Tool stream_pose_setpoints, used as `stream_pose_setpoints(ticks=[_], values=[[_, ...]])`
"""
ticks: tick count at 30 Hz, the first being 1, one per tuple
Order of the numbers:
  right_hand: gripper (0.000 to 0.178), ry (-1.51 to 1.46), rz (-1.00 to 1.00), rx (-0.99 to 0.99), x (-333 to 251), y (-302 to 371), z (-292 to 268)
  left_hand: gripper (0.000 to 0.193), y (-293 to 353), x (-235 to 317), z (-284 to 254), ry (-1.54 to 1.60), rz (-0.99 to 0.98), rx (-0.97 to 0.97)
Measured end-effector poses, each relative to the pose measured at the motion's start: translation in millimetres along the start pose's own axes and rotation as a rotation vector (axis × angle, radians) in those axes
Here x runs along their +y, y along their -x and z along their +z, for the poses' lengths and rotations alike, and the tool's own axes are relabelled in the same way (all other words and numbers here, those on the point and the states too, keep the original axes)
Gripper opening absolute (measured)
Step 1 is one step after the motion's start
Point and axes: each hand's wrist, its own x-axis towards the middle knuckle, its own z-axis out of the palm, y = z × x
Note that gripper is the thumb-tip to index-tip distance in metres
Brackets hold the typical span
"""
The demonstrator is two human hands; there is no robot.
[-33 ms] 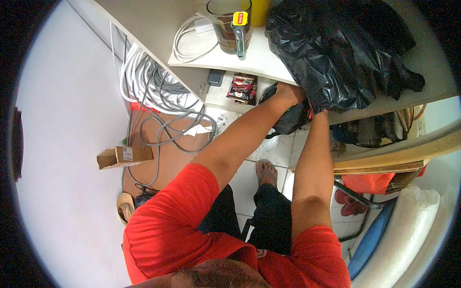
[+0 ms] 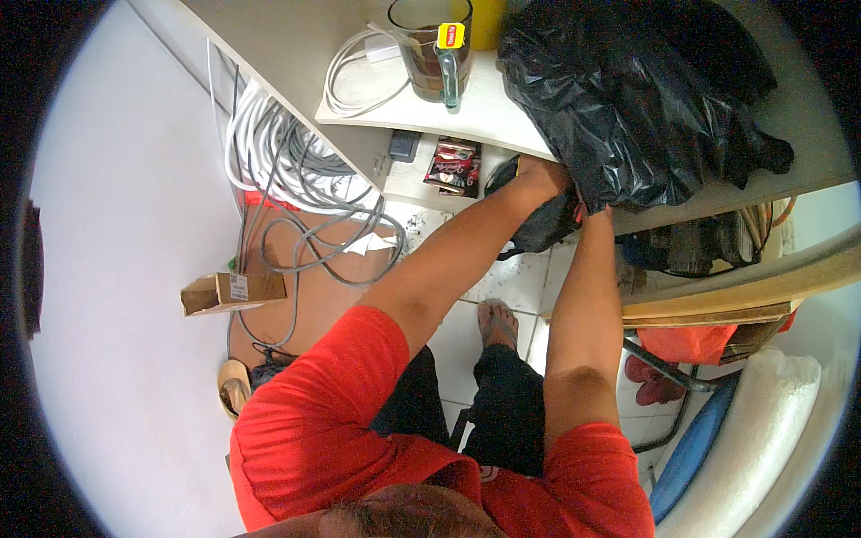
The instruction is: The person retrieves a utility knife from a shelf, then uses it to score and snap a long wooden strip on a tiled floor. The person repeatedly scores the wood and breaks off sections by hand.
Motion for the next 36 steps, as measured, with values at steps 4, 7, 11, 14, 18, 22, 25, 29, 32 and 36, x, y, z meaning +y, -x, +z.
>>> stream_pose_setpoints(ticks=[4,7,11,14,18,22,25,29,32,36], values=[[0.041,-0.021,0.048,-0.04,-6.4,-7.9,3.2,0.052,-7.5,-5.9,3.2,-0.039,0.016,0.085],[0.041,-0.016,0.077,-0.049,-1.4,-13.5,5.3,0.052,-4.9,-1.4,7.7,-0.117,0.059,0.071],[0.042,-0.035,0.072,-0.053,-17.7,-21.4,6.8,0.058,-4.9,-20.4,13.6,-0.045,0.139,0.037],[0.042,-0.017,0.117,-0.049,-0.2,-25.5,3.5,0.054,3.2,-10.8,-0.3,-0.005,0.23,-0.011],[0.043,-0.026,0.128,-0.059,-14.2,-32.1,3.3,0.051,11.5,-16.8,-12.7,0.029,0.254,0.105],[0.044,-0.025,0.15,-0.07,-20.6,-41.9,-0.3,0.045,20.6,-28.3,-27.9,-0.027,0.262,-0.046],[0.044,-0.02,0.167,-0.084,-25.2,-48.4,-0.6,0.028,31.8,-44.6,-42.1,0.016,0.28,-0.018],[0.045,-0.007,0.197,-0.096,-20.5,-54.7,-3.0,0.018,55.9,-48.9,-73.2,-0.035,0.255,-0.209],[0.046,-0.001,0.205,-0.108,-25.7,-60.9,-4.7,0.014,73.1,-53.3,-81.0,-0.061,0.278,-0.277],[0.047,0.016,0.212,-0.126,-32.1,-71.9,-8.5,0.014,93.6,-59.0,-77.6,-0.1,0.303,-0.31]])
